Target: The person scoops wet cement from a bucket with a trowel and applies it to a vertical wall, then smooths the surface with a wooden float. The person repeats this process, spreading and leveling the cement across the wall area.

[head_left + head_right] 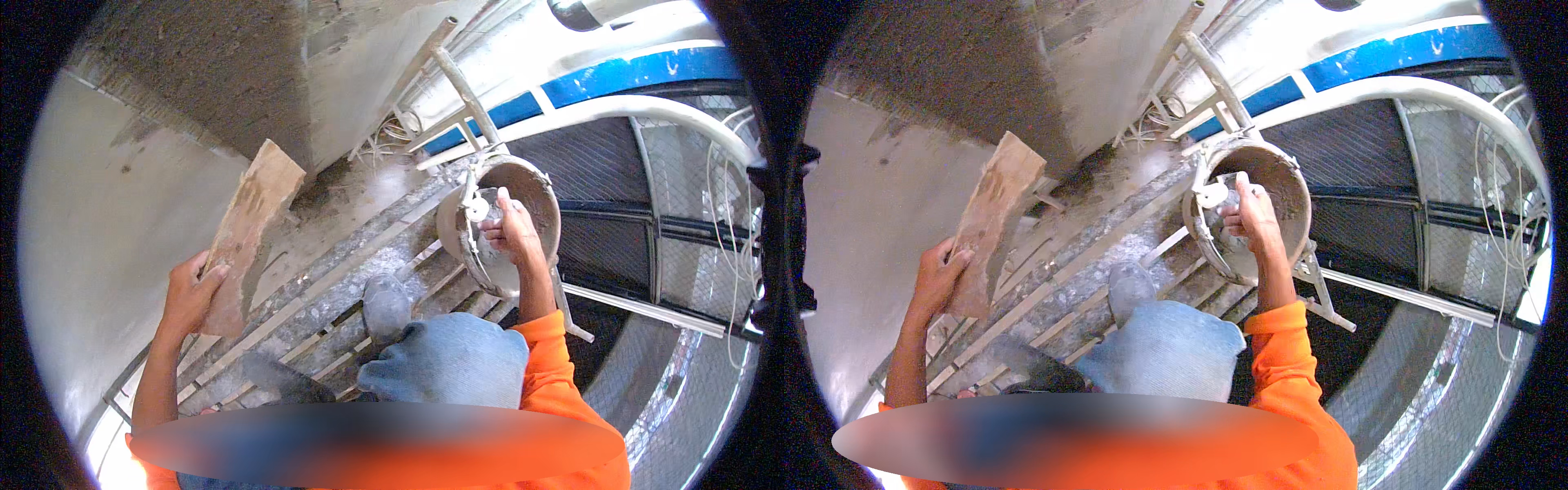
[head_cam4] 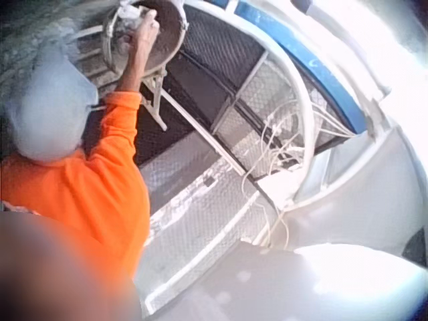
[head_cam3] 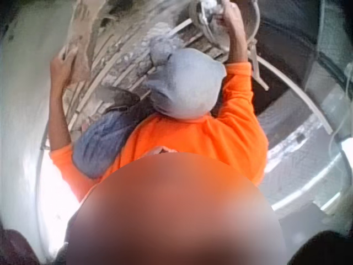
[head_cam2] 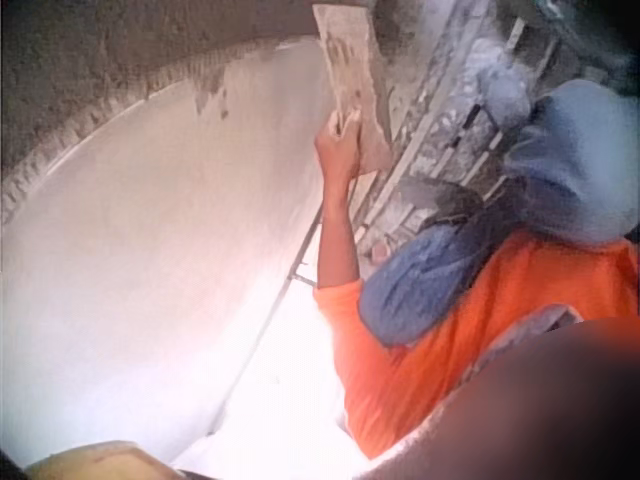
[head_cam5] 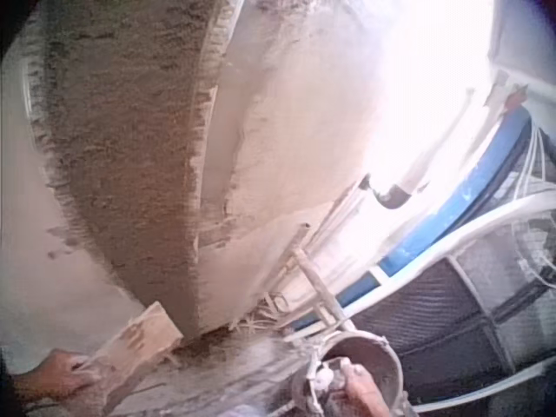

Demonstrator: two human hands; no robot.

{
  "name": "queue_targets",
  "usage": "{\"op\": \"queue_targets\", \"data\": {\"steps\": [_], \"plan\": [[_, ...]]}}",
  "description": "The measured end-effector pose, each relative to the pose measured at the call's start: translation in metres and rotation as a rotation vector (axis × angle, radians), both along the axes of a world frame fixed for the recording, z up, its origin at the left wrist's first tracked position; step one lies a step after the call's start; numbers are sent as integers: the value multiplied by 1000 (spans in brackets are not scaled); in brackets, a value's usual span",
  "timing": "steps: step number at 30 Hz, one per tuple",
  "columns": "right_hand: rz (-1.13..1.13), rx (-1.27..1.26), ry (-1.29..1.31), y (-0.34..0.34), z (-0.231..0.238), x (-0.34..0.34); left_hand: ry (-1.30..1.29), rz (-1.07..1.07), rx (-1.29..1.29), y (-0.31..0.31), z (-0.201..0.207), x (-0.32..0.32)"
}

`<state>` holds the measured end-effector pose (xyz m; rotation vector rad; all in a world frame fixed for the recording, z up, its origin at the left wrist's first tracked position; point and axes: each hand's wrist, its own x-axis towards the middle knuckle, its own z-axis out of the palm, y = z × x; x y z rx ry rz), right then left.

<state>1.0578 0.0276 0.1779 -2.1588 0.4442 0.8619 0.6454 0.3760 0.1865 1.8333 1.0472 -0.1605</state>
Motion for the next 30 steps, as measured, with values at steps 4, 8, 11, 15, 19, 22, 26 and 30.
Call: {"op": "queue_targets", "data": {"steps": [4, 8, 11, 15, 19, 22, 26, 30], "plan": [[-129, 388, 148, 2, -45, 3, 92, -96, 58, 1, -3, -3], [-322, 477, 210, -34, 10, -8, 18, -76, 67, -4, -3, 1], [12, 393, 28, -70, 82, -34, 22, -34, 6, -9, -4, 2], [224, 348, -456, -103, 131, -74, 17, -43, -53, -7, -17, 9], [127, 173, -290, -119, 104, -95, -65, -80, -52, -3, -30, 20], [544, -173, -502, -117, 93, -99, -101, 30, -222, -4, -31, 24], [821, 137, -700, -67, 101, -89, -74, 213, -473, -9, -24, 19], [1250, 175, -572, 15, 101, -87, -218, 205, -370, -10, -30, 16]]}}
